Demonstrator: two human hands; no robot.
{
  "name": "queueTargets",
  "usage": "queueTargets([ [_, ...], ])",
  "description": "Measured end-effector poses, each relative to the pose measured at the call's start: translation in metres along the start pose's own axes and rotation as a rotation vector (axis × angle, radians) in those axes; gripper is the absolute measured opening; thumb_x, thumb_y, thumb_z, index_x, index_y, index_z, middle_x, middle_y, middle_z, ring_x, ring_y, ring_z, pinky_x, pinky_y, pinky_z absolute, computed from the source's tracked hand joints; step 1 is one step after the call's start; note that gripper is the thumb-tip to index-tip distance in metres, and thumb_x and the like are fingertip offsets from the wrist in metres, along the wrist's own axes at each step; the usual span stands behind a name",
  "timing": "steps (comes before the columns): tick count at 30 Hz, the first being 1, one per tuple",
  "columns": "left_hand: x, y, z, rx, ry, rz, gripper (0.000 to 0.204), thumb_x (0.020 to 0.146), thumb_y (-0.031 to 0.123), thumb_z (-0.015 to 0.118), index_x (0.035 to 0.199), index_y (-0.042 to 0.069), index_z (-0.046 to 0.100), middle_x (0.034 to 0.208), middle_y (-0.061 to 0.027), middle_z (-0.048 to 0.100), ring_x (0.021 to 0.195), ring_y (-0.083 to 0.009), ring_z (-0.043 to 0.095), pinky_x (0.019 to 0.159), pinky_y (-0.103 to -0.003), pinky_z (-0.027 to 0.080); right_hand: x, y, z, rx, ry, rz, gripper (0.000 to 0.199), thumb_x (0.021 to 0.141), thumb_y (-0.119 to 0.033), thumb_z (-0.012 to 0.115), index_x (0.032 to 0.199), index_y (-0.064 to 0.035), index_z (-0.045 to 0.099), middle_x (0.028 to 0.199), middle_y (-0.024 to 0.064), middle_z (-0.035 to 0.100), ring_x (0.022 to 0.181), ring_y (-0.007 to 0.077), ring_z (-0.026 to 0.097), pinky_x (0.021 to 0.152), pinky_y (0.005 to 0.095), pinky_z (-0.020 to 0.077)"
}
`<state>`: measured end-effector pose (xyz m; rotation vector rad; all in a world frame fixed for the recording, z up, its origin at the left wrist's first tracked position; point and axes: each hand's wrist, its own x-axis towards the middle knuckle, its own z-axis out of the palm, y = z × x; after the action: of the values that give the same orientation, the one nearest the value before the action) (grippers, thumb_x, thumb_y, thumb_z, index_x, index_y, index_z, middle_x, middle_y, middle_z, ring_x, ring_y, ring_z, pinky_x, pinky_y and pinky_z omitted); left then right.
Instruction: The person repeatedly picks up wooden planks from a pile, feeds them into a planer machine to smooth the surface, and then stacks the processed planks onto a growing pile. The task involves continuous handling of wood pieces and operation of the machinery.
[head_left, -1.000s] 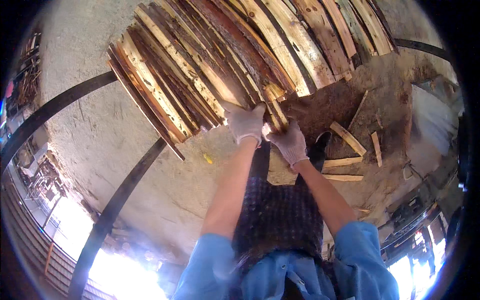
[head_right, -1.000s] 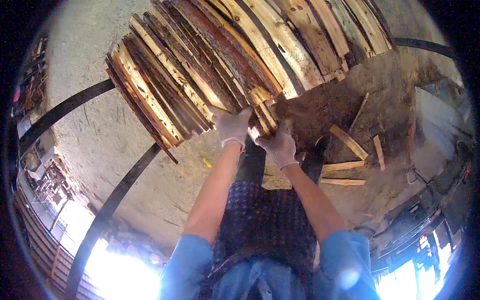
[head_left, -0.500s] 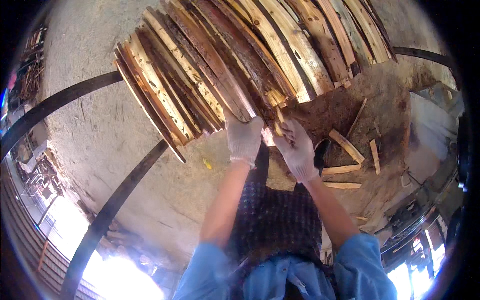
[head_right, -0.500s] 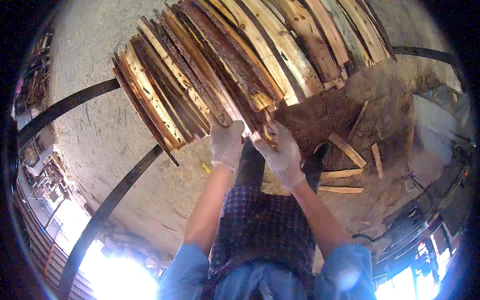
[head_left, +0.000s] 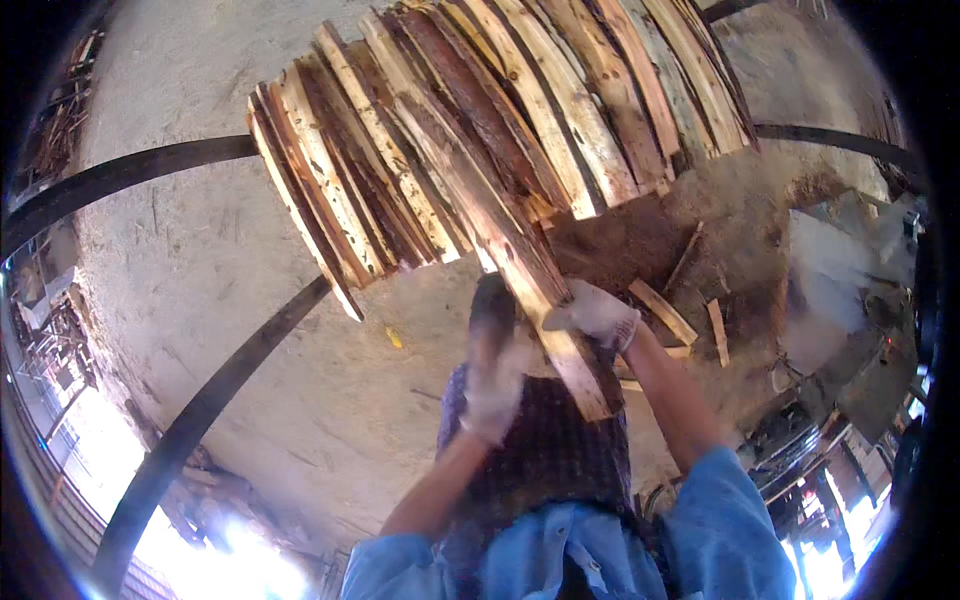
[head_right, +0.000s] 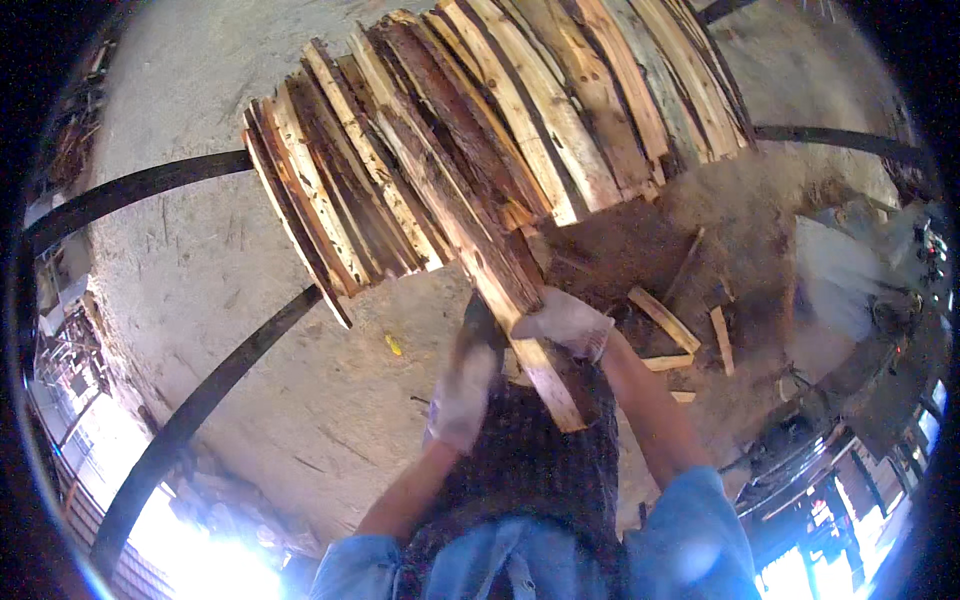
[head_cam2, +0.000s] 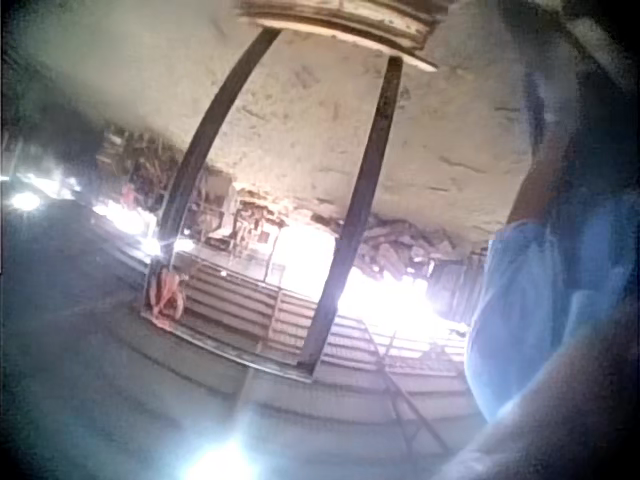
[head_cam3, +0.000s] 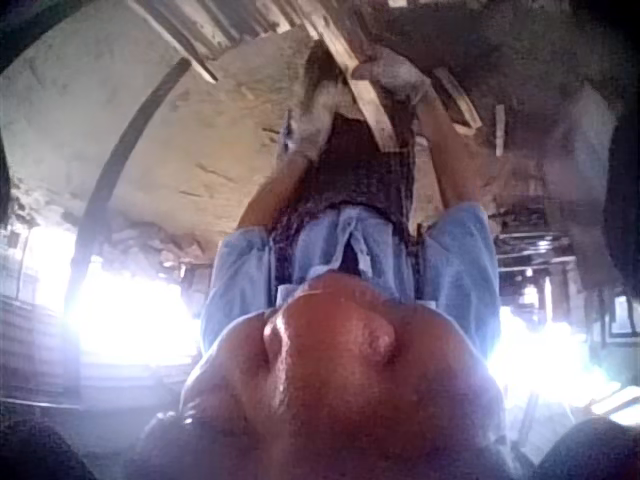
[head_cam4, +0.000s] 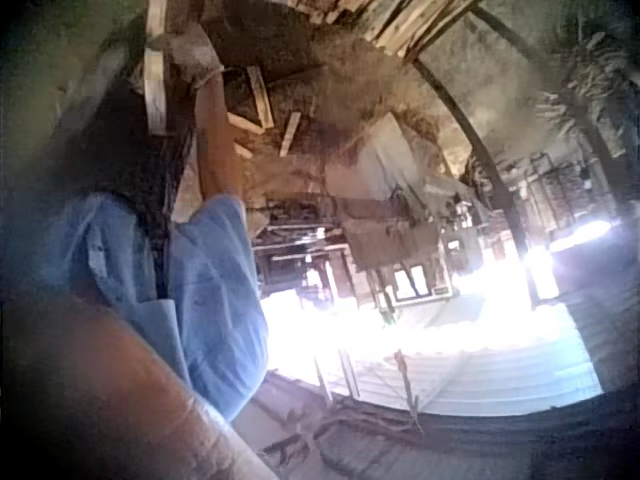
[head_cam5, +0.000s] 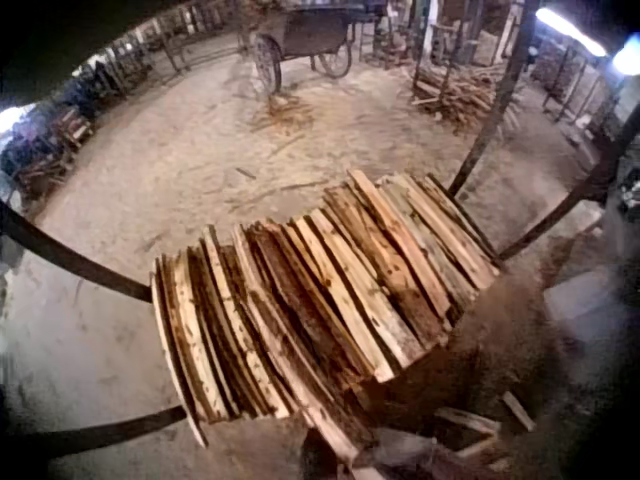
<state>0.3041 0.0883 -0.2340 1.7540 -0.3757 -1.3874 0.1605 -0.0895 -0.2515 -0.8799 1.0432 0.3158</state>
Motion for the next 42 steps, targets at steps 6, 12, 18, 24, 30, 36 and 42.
queueTargets([
  [6, 0.048, 0.030, 0.041, -0.812, -0.052, -0.285, 0.055, 0.102, 0.012, 0.074, 0.150, -0.001, 0.050, 0.132, -0.0125, 0.066, 0.116, -0.0218, 0.067, 0.099, -0.038, 0.056, -0.092, 0.053, 0.013, 0.040, -0.049, -0.101, 0.055, 0.081, -0.021, 0.088, 0.128, 0.0015, 0.069, 0.100, 0.0021, 0.071, 0.096, 0.0133, 0.063, 0.087, 0.0330, 0.0537],
  [12, -0.014, 0.078, 0.114, -0.472, -0.065, 0.045, 0.055, 0.100, 0.010, 0.073, 0.148, 0.000, 0.050, 0.126, -0.0108, 0.069, 0.105, -0.0204, 0.068, 0.091, -0.037, 0.058, -0.181, 0.086, 0.004, 0.045, 0.156, -0.285, 0.059, 0.085, -0.020, 0.089, 0.135, 0.0027, 0.067, 0.110, 0.0051, 0.073, 0.103, 0.0131, 0.063, 0.094, 0.0329, 0.0530],
  [18, -0.091, 0.124, 0.229, -0.231, -0.236, 0.332, 0.067, 0.096, 0.013, 0.073, 0.155, -0.001, 0.045, 0.130, -0.0103, 0.066, 0.112, -0.0185, 0.064, 0.097, -0.033, 0.054, -0.282, 0.104, -0.003, 0.245, 0.871, -0.611, 0.064, 0.091, -0.029, 0.082, 0.144, 0.0012, 0.060, 0.119, 0.0130, 0.074, 0.108, 0.0204, 0.069, 0.099, 0.0344, 0.0539],
  [24, -0.165, 0.168, 0.334, -0.245, -0.649, 0.315, 0.055, 0.098, 0.022, 0.077, 0.142, -0.002, 0.056, 0.123, -0.0091, 0.069, 0.106, -0.0200, 0.067, 0.093, -0.036, 0.056, -0.373, 0.141, -0.036, 0.279, 1.292, -0.627, 0.063, 0.092, -0.039, 0.080, 0.140, -0.0022, 0.062, 0.108, 0.0254, 0.077, 0.101, 0.0339, 0.078, 0.087, 0.0433, 0.0583],
  [30, -0.194, 0.234, 0.415, 0.108, -0.837, 0.279, 0.044, 0.096, 0.021, 0.079, 0.131, -0.001, 0.066, 0.114, -0.0045, 0.074, 0.097, -0.0135, 0.069, 0.085, -0.031, 0.056, -0.485, 0.162, -0.093, -0.242, 1.372, -0.480, 0.067, 0.087, -0.050, 0.085, 0.135, -0.0064, 0.066, 0.100, 0.0209, 0.076, 0.095, 0.0433, 0.074, 0.082, 0.0482, 0.0593],
  [36, -0.261, 0.267, 0.463, 0.774, -1.218, 0.878, 0.042, 0.089, 0.021, 0.083, 0.124, 0.004, 0.069, 0.100, -0.0117, 0.076, 0.089, -0.0236, 0.073, 0.080, -0.037, 0.057, -0.643, 0.219, -0.064, -1.045, 1.981, -0.559, 0.055, 0.090, -0.039, 0.076, 0.135, -0.0088, 0.066, 0.135, 0.0149, 0.067, 0.127, 0.0384, 0.063, 0.105, 0.0570, 0.0523],
  [42, -0.350, 0.266, 0.536, 1.622, -1.687, 1.385, 0.040, 0.087, 0.033, 0.080, 0.120, 0.012, 0.074, 0.111, -0.0182, 0.076, 0.106, -0.0370, 0.074, 0.093, -0.046, 0.058, -0.664, 0.273, -0.032, -0.572, 1.510, -0.135, 0.054, 0.086, -0.037, 0.080, 0.133, -0.0146, 0.066, 0.106, 0.0102, 0.072, 0.094, 0.0330, 0.075, 0.080, 0.0465, 0.0606],
])
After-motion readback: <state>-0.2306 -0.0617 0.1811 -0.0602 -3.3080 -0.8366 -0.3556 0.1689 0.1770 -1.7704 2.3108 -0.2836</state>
